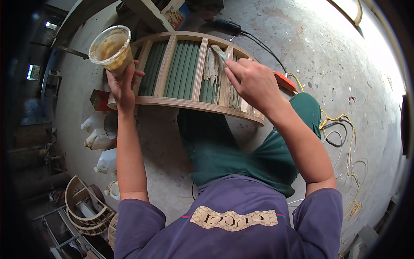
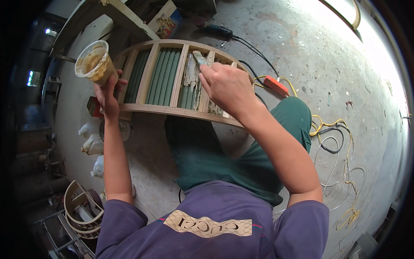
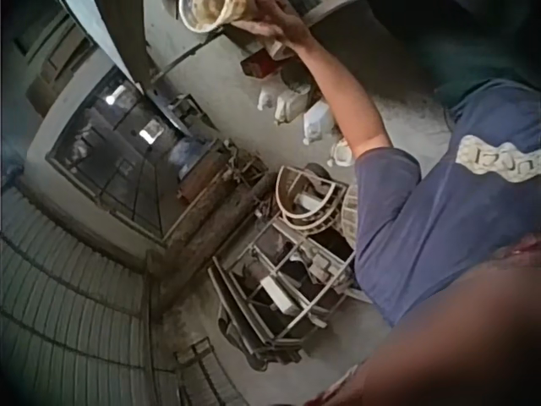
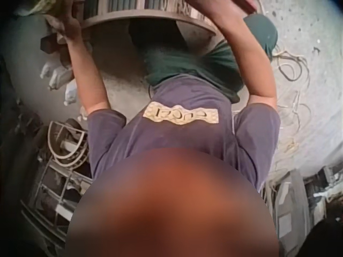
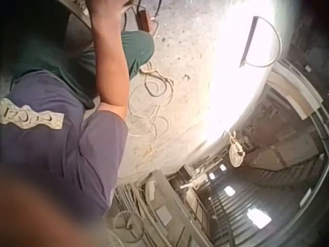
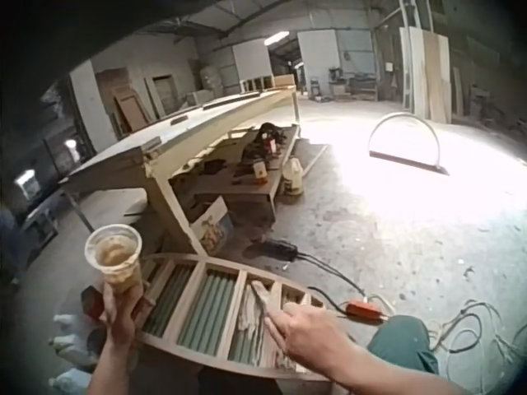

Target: Applying adhesive or wood filler to the internal sections of a curved wooden frame using a scraper tool.

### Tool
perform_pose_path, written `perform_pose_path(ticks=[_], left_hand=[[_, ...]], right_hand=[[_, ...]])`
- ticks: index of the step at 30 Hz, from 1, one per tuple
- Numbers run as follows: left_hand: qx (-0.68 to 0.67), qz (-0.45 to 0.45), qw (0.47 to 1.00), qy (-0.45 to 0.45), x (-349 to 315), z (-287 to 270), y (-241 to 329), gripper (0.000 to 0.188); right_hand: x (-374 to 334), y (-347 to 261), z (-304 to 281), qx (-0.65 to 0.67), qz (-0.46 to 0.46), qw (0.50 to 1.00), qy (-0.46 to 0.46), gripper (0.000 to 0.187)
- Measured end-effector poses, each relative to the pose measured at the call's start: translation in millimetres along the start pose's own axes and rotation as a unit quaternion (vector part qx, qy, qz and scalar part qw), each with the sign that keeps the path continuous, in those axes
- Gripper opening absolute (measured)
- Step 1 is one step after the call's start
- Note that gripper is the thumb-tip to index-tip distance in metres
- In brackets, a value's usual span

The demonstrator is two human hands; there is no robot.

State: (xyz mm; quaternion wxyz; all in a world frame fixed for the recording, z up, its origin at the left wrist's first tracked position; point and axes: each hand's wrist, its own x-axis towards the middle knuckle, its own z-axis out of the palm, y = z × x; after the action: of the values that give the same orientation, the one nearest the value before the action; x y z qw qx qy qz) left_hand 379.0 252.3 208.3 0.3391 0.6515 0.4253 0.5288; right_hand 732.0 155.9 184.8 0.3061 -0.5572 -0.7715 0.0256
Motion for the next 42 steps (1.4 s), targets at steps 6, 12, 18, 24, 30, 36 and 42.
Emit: perform_pose_path(ticks=[6,12,18,24,30,36,42], left_hand=[[0.002,0.007,1.0,0.006,-1.1,0.1,-1.3,0.046],[-0.005,0.005,1.0,0.001,0.6,-1.2,-3.1,0.047],[-0.031,0.003,1.0,0.006,-0.2,-0.1,-1.3,0.049],[-0.044,0.006,0.999,0.009,0.2,1.5,0.2,0.048],[-0.042,0.004,0.999,0.019,-0.7,-2.6,-4.1,0.045],[-0.048,0.011,0.999,0.024,-0.8,-0.5,-2.4,0.045],[-0.059,0.007,0.998,0.021,-0.5,-1.3,-5.8,0.047]], right_hand=[[-18.9,-30.5,-22.1,0.017,0.01,0.999,-0.036,0.02],[14.7,-16.1,0.0,-0.015,0.023,1.0,-0.01,0.026],[-8.4,-43.8,-26.0,0.014,0.031,0.995,-0.092,0.023],[22.7,-23.9,-51.7,0.023,0.048,0.997,-0.047,0.023],[38.9,-5.5,-26.1,0.011,0.033,0.991,-0.133,0.032],[6.9,-34.7,-63.1,0.071,0.015,0.978,-0.193,0.021],[-24.2,-54.9,-88.2,0.126,0.015,0.97,-0.207,0.02]])
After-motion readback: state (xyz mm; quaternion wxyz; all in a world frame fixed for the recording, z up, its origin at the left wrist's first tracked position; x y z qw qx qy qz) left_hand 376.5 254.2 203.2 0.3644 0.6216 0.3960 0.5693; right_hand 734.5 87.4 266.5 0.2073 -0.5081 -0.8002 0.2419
